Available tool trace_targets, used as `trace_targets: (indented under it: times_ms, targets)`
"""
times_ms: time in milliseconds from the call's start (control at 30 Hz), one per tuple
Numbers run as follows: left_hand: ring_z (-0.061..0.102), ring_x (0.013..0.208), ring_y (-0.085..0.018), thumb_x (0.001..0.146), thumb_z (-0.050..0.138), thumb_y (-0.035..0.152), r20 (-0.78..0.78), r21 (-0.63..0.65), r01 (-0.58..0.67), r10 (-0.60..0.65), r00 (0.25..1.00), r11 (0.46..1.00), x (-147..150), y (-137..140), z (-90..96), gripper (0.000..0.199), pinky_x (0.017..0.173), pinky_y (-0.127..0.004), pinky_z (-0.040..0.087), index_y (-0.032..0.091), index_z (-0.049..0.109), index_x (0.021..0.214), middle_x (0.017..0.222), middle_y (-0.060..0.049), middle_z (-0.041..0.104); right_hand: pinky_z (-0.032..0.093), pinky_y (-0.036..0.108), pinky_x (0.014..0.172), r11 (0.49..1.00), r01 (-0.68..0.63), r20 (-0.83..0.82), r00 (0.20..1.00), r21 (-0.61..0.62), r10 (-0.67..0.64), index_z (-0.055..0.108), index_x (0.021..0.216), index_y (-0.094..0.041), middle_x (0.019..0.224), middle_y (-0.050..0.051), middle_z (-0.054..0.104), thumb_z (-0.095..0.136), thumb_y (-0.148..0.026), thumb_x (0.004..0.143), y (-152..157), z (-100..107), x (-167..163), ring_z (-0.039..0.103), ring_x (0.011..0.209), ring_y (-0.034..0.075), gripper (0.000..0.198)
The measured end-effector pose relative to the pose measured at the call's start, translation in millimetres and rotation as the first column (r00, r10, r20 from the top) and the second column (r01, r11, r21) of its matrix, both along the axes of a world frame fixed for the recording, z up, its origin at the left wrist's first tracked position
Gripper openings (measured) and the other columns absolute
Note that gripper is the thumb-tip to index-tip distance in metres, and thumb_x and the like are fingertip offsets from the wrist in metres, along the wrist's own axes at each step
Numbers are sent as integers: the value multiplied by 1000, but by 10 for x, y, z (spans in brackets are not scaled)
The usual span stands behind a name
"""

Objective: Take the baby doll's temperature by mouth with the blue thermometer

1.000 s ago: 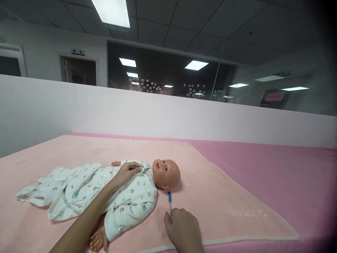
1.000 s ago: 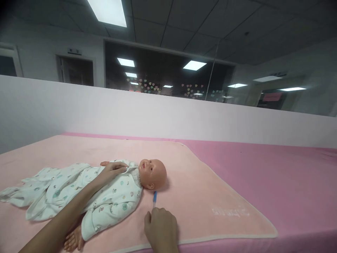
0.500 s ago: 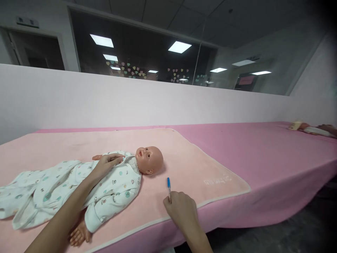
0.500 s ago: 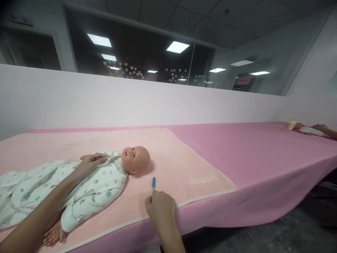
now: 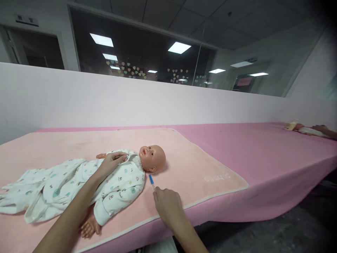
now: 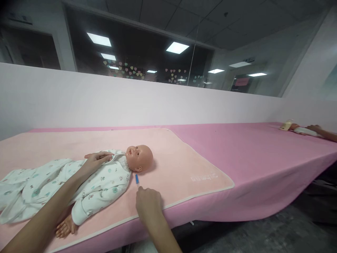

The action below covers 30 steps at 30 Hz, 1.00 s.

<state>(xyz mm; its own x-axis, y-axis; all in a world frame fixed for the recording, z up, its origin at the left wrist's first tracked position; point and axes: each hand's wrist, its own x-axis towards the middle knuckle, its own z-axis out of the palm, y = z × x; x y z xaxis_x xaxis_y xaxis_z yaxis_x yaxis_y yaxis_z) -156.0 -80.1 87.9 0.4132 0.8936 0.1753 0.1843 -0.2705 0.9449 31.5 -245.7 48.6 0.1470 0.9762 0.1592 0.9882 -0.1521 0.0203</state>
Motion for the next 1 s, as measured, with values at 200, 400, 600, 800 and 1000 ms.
trace_targets:
  times_ms: [200, 400, 600, 800, 1000]
  targets:
    - [56, 80, -13, 69, 61, 48, -1, 19, 14, -14, 1000, 1000, -5, 4, -2, 39, 72, -20, 39, 16, 63, 93, 79, -1, 65, 47, 40, 67, 968, 248, 3, 969, -24, -248, 63, 91, -15, 86, 13, 67, 24, -24, 86, 55, 79, 732, 63, 83, 29, 39]
    - [57, 82, -14, 69, 61, 46, 6, 25, 17, -18, 1000, 1000, 7, 18, -7, 39, 72, -21, 39, 16, 63, 94, 82, -2, 66, 46, 40, 70, 914, 398, -14, 916, -74, -400, 64, 91, -12, 94, 16, 66, 27, -20, 84, 80, 209, 1206, 62, 89, 30, 39]
    - [57, 81, -14, 69, 61, 45, 7, 11, 23, -23, 1000, 1000, 5, 5, -11, 40, 70, -21, 40, 17, 64, 96, 81, -2, 66, 45, 38, 66, 941, 337, 7, 941, -9, -337, 62, 90, -14, 85, 14, 67, 25, -24, 86, -59, 248, 851, 63, 82, 28, 38]
    - [55, 75, -13, 70, 60, 46, -23, 15, -7, 8, 1000, 1000, -1, -51, 27, 39, 65, -20, 37, 18, 64, 97, 77, -1, 65, 42, 32, 57, 993, 117, -62, 991, -31, -118, 64, 81, -18, 73, 11, 67, 26, -25, 87, -83, 88, 292, 64, 70, 25, 39]
    - [55, 72, -13, 68, 62, 43, 53, -15, -26, 27, 998, 1000, 39, -37, -2, 35, 65, -21, 38, 16, 65, 90, 73, -1, 64, 35, 28, 50, 996, 55, -72, 996, 68, -50, 64, 70, -18, 65, 9, 65, 22, -39, 89, 230, 359, 209, 62, 62, 21, 51]
